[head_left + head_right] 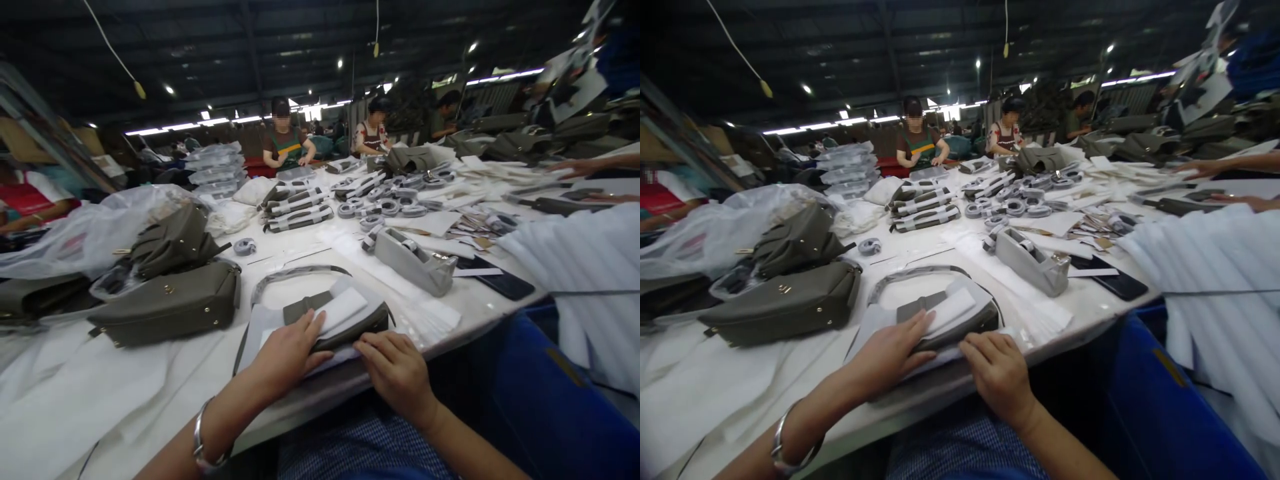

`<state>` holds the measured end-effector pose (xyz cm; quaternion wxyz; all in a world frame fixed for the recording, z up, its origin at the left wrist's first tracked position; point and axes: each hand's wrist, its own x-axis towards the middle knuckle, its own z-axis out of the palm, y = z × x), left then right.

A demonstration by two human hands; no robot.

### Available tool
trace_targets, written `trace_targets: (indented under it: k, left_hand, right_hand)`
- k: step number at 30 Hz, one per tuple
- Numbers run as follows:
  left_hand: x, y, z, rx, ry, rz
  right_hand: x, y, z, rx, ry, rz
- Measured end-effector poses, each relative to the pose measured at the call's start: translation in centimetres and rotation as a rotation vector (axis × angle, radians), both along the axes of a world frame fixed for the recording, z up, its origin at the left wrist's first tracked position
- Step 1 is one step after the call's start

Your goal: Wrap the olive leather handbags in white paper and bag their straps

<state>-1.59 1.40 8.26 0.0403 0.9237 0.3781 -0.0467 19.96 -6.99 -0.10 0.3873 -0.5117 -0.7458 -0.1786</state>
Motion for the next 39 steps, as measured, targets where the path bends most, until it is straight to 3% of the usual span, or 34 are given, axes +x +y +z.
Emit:
trace_targets:
  k: [4, 9, 12, 15, 18, 24, 27, 30, 32, 35, 37, 39]
  left_hand:
    - [-0.2, -0.3, -1.6, 0.041, -0.036, 0.007]
    - [-0.2, -1.3, -5.4, 0.248, -0.136, 0.012]
    - [-0.1, -2.0, -7.2, 0.349, -0.167, 0.019]
    - [-0.2, -2.3, -8.6, 0.455, -0.155, 0.033]
    - [-0.1, -2.1, -9.9, 0.533, -0.141, 0.054]
    - [2.0, -1.0, -10.8, 0.518, -0.084, 0.046]
    - [3.6, -0.7, -10.6, 0.517, -0.091, -0.018]
    - [4.2, -0.7, -11.2, 0.622, -0.119, -0.012]
    - [4.2, -0.8, -11.9, 0.691, -0.147, -0.005]
    - [4.0, -1.1, -12.5, 0.726, -0.216, 0.028]
    - [4.1, -1.4, -12.2, 0.722, -0.244, 0.063]
    - [4.0, -1.7, -11.4, 0.705, -0.242, 0.049]
  right_hand:
    - [-1.4, 1.0, -0.7, 0.038, 0.087, 0.015]
    - [-0.6, 0.9, -1.0, 0.013, 0.124, 0.151]
    - [1.5, 0.9, 0.1, -0.033, -0.06, 0.258]
    - [3.7, 2.3, 0.9, -0.059, -0.303, 0.156]
    - [5.0, 4.2, 0.3, -0.049, -0.418, 0.172]
    - [5.5, 5.3, -2.2, 0.007, -0.347, 0.205]
    - [5.3, 5.1, -1.9, 0.057, -0.327, 0.2]
    - [5.5, 4.6, -1.5, 0.054, -0.331, 0.2]
    - [6.1, 3.6, -1.8, 0.049, -0.244, 0.178]
    - [7.4, 1.5, -3.1, -0.02, 0.101, 0.034]
    - [8.0, 0.2, -3.8, -0.203, 0.364, -0.064]
    - [8.0, -0.6, -3.7, -0.444, 0.555, -0.071]
